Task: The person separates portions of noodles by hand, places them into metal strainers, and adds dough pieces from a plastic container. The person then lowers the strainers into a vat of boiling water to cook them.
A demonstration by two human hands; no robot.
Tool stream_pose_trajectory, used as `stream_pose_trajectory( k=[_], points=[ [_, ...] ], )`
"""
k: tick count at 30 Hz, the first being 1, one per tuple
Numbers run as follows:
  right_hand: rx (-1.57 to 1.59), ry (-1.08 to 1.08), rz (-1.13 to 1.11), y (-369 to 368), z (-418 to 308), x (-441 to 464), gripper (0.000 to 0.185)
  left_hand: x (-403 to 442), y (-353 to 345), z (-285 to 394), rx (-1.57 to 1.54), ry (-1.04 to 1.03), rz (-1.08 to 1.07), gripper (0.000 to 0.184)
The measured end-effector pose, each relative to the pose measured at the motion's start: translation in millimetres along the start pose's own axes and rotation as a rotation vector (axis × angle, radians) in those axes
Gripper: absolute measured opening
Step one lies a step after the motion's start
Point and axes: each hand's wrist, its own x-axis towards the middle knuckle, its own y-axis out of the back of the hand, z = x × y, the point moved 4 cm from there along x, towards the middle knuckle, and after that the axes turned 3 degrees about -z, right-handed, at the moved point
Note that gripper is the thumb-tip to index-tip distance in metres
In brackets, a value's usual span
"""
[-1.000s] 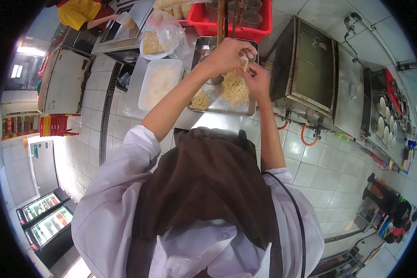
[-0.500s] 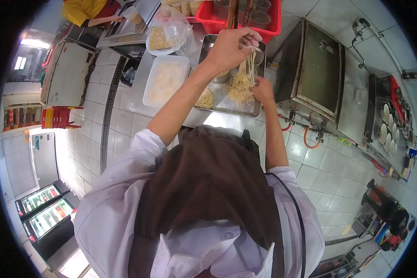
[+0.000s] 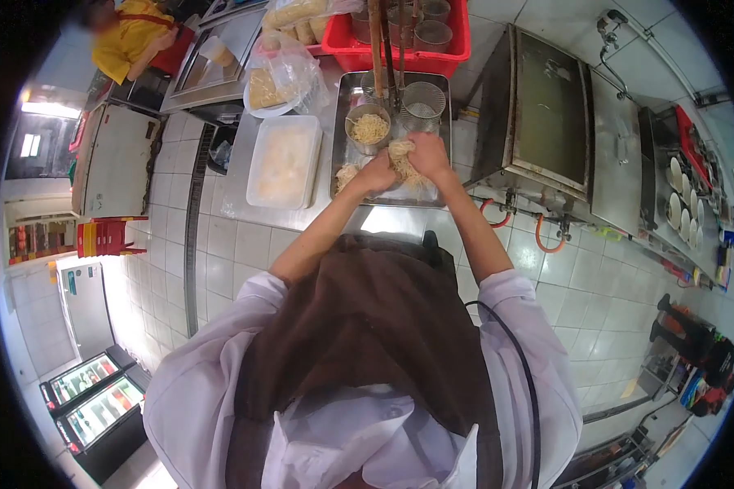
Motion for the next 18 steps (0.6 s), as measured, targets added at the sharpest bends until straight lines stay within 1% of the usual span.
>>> stream_pose_trajectory(
  k=[1,2,3,4,5,7,8,9,10,11,12,14,15,17,18],
  points=[
    [0.231,0.036,0.01,12,-2,0,0.031,-4,0,-1,-0.129,0.089,0.05,0.045],
    [0.463,0.073,0.02,22,-4,0,0.028,-3,1,3,-0.13,0.088,0.048,0.045],
    [0.464,0.07,0.018,23,-3,1,0.028,-4,4,9,-0.36,0.08,0.048,0.04],
    [0.796,0.078,-0.035,23,-1,3,0.025,-4,4,12,-0.591,0.072,0.047,0.035],
    [1.127,0.084,-0.085,23,2,3,0.022,-1,5,11,-0.593,0.071,0.041,0.035],
    [1.127,0.042,-0.057,32,9,-2,0.02,4,20,18,-0.234,0.028,0.175,0.039],
    [1.129,0.004,-0.033,37,15,-5,0.018,4,19,21,-0.237,0.019,0.166,0.039],
    [1.12,-0.003,-0.019,39,21,-9,0.018,-6,31,49,-0.175,-0.139,0.323,0.034],
    [0.922,0.04,0.07,40,26,-14,0.021,-14,41,73,-0.116,-0.298,0.479,0.029],
    [0.725,0.081,0.152,39,29,-20,0.024,-14,45,80,-0.147,-0.284,0.447,0.022],
    [0.718,0.074,0.16,35,31,-24,0.024,-12,50,86,-0.151,-0.293,0.439,0.022],
    [0.423,-0.068,-0.103,17,36,-25,0.028,-10,60,102,-0.021,-0.415,0.426,0.02],
    [0.418,-0.067,-0.098,15,39,-28,0.028,-9,65,108,-0.038,-0.35,0.376,0.02],
    [0.342,-0.176,-0.094,8,43,-31,0.03,-14,74,132,-0.084,-0.341,0.362,0.022],
    [0.334,-0.089,-0.06,1,46,-30,0.031,-16,83,138,-0.12,-0.321,0.359,0.024]
  ],
)
